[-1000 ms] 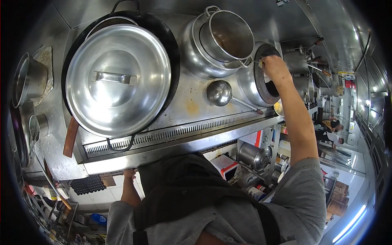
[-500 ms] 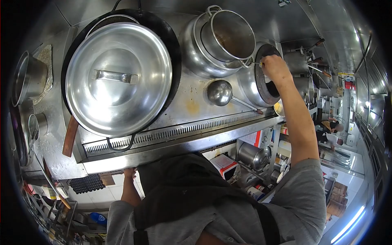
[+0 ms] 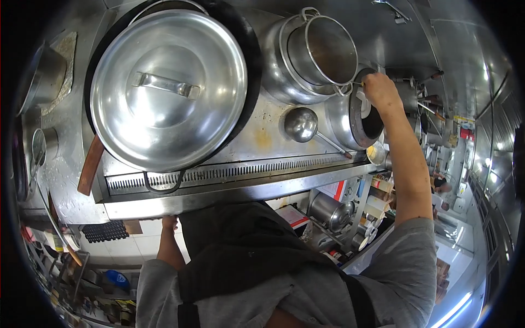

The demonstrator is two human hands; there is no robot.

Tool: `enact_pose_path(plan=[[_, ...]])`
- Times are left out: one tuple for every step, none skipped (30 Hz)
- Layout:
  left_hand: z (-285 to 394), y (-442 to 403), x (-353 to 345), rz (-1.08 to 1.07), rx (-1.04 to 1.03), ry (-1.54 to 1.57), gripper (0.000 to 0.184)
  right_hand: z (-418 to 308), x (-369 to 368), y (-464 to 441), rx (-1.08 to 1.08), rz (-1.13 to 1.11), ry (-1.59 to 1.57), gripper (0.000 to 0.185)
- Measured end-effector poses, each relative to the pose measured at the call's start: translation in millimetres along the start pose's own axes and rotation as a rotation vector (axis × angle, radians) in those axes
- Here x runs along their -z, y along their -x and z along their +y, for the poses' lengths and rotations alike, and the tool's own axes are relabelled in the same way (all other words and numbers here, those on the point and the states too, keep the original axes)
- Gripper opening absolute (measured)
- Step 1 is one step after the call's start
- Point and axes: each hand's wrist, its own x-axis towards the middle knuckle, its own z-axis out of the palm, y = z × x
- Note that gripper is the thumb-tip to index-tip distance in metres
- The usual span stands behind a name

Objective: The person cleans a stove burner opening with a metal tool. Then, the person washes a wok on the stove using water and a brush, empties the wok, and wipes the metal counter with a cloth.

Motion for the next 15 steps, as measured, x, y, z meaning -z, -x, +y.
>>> enact_pose_path(plan=[[-1.5, -1.8, -2.0, 0.014, 0.002, 0.001, 0.019, -1.5, -0.6, 0.5, -0.003, -0.013, -0.007, 0.018], [-2.5, -4.1, -3.8, 0.027, 0.002, 0.000, 0.021, -3.0, -0.8, 1.5, -0.010, -0.027, -0.015, 0.019], [-4.0, -5.6, -5.4, 0.023, 0.005, 0.003, 0.021, -4.8, -0.1, 2.4, -0.006, -0.028, -0.011, 0.019], [-5.5, -6.9, -6.5, 0.022, -0.003, 0.001, 0.022, -6.7, 0.6, 3.2, -0.008, -0.047, -0.023, 0.018], [-2.7, -3.3, -7.1, 0.022, -0.012, 0.000, 0.023, -8.0, 1.8, 2.1, -0.009, -0.065, -0.037, 0.018], [-0.1, 1.1, -7.2, 0.021, -0.011, 0.002, 0.023, -7.2, 3.5, -0.2, -0.008, -0.065, -0.035, 0.018], [3.3, 5.7, -7.0, 0.035, 0.004, 0.020, 0.023, -4.2, 5.5, -2.7, 0.006, -0.057, -0.022, 0.017], [6.0, 6.6, -7.2, 0.048, 0.019, 0.038, 0.023, -0.8, 7.2, -4.1, 0.020, -0.049, -0.008, 0.017], [6.7, 5.4, -5.8, 0.048, 0.017, 0.040, 0.023, 1.6, 4.9, -3.7, 0.019, -0.047, -0.006, 0.017], [7.1, 5.5, -2.9, -0.024, 0.017, -0.003, 0.031, 3.3, -0.5, -2.5, 0.006, -0.040, -0.024, 0.017], [6.2, 6.0, -1.0, -0.096, 0.019, -0.047, 0.038, 2.0, -1.8, -0.2, -0.007, -0.035, -0.042, 0.017], [6.3, 6.2, -1.4, -0.095, 0.019, -0.045, 0.038, 1.1, -1.8, 1.1, -0.005, -0.034, -0.042, 0.017], [6.3, 6.9, -2.6, -0.048, 0.016, -0.027, 0.030, -0.3, -1.3, 3.8, -0.008, -0.049, -0.063, 0.017], [7.3, 8.6, -3.9, -0.001, 0.012, -0.012, 0.023, -0.4, -1.7, 6.1, -0.012, -0.064, -0.085, 0.017], [8.2, 10.8, -4.4, -0.001, 0.010, -0.019, 0.023, 4.4, -5.4, 4.1, -0.018, -0.068, -0.088, 0.017]])
